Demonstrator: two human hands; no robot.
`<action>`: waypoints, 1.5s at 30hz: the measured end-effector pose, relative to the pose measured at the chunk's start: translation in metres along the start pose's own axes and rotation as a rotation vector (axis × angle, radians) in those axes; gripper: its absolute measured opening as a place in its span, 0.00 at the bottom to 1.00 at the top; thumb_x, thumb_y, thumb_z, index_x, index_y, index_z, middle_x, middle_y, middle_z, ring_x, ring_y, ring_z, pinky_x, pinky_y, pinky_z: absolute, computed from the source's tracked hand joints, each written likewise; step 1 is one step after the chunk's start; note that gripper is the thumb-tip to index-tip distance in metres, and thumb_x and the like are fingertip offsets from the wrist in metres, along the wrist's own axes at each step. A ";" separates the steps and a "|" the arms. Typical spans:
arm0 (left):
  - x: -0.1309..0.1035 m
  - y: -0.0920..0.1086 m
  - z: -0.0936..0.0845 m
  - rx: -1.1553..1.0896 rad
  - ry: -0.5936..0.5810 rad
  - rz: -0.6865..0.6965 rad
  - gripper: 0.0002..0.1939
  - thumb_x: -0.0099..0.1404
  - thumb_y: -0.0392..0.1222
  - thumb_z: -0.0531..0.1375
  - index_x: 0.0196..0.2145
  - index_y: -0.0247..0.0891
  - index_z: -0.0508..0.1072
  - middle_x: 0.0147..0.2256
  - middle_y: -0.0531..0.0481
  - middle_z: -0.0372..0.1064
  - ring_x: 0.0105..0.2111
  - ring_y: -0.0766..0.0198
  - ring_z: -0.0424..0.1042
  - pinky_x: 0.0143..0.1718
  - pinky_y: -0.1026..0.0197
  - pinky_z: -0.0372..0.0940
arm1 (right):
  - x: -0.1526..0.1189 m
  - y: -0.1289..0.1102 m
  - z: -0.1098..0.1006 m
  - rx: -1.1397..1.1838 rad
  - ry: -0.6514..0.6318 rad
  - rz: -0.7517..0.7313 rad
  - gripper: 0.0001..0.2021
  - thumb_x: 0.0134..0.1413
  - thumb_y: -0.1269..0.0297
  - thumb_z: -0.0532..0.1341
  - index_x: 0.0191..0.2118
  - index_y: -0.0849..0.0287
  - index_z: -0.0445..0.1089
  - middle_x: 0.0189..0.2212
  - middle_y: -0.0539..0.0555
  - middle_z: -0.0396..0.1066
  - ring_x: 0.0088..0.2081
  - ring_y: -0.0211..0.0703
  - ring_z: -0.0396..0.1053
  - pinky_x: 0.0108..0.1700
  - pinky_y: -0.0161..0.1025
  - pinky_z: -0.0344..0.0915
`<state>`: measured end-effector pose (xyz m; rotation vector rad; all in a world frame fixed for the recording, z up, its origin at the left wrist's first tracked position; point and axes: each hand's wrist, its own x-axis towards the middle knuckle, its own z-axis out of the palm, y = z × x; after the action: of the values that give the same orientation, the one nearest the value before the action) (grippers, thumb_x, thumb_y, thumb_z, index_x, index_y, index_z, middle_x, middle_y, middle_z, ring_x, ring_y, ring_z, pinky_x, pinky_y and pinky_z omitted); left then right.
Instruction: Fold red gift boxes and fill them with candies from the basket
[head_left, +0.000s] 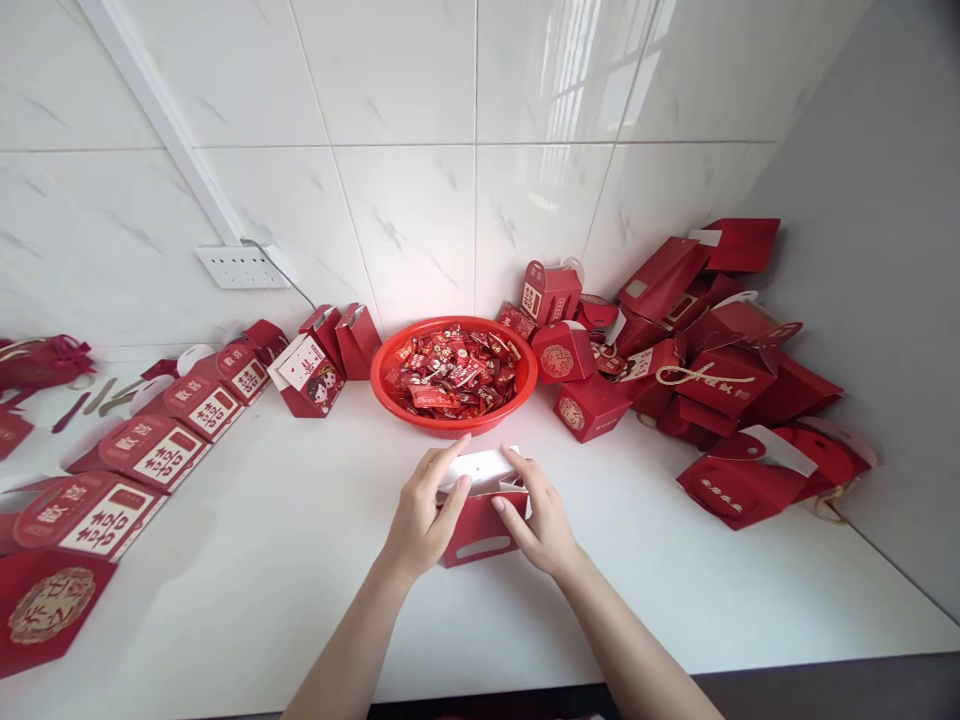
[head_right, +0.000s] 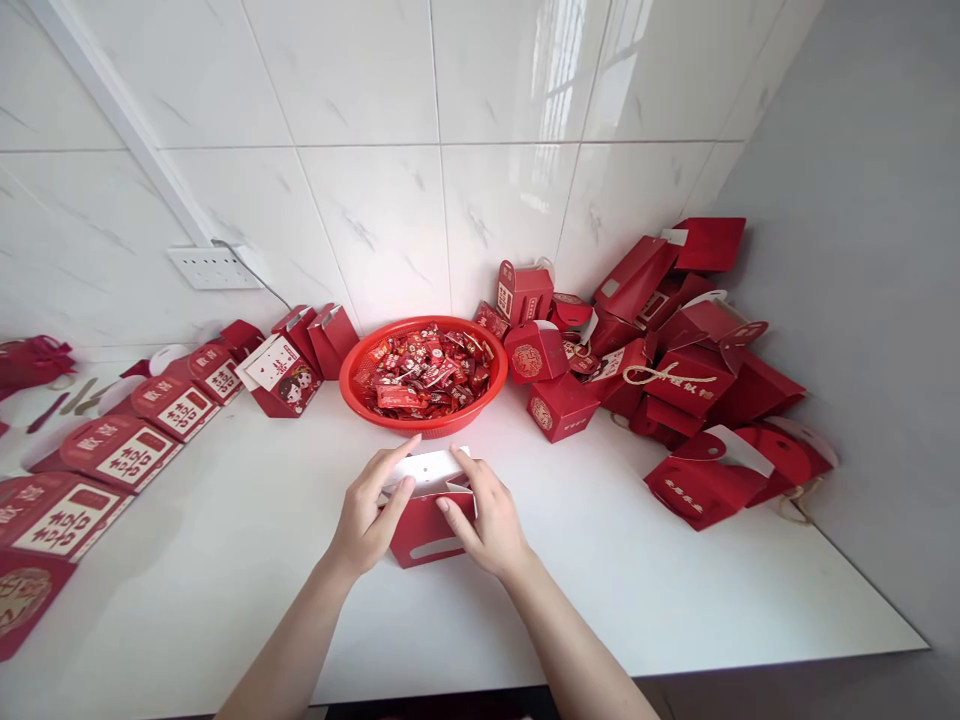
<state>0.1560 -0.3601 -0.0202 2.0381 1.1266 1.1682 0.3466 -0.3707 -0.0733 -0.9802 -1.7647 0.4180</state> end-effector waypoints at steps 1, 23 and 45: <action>0.002 -0.002 0.002 -0.007 0.036 -0.034 0.17 0.72 0.41 0.53 0.57 0.43 0.70 0.47 0.44 0.69 0.46 0.59 0.72 0.44 0.59 0.70 | 0.000 -0.001 0.002 -0.004 0.030 0.031 0.25 0.64 0.64 0.58 0.65 0.54 0.56 0.47 0.60 0.65 0.46 0.49 0.70 0.47 0.48 0.71; 0.080 0.005 -0.040 0.061 -0.483 -0.027 0.17 0.69 0.39 0.52 0.48 0.45 0.78 0.43 0.50 0.78 0.39 0.60 0.76 0.41 0.61 0.69 | 0.089 0.000 -0.035 -0.084 -0.228 -0.026 0.16 0.68 0.56 0.54 0.33 0.56 0.73 0.31 0.53 0.74 0.34 0.43 0.70 0.39 0.39 0.64; 0.071 0.005 -0.045 0.162 -0.598 0.102 0.27 0.55 0.25 0.48 0.46 0.47 0.73 0.59 0.53 0.67 0.59 0.54 0.67 0.53 0.53 0.69 | 0.187 0.058 0.059 0.291 -0.294 0.304 0.13 0.54 0.61 0.64 0.42 0.64 0.75 0.40 0.59 0.78 0.42 0.51 0.74 0.49 0.48 0.67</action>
<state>0.1383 -0.2999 0.0366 2.3620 0.8399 0.4516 0.2922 -0.1800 -0.0218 -1.0148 -1.7483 1.0275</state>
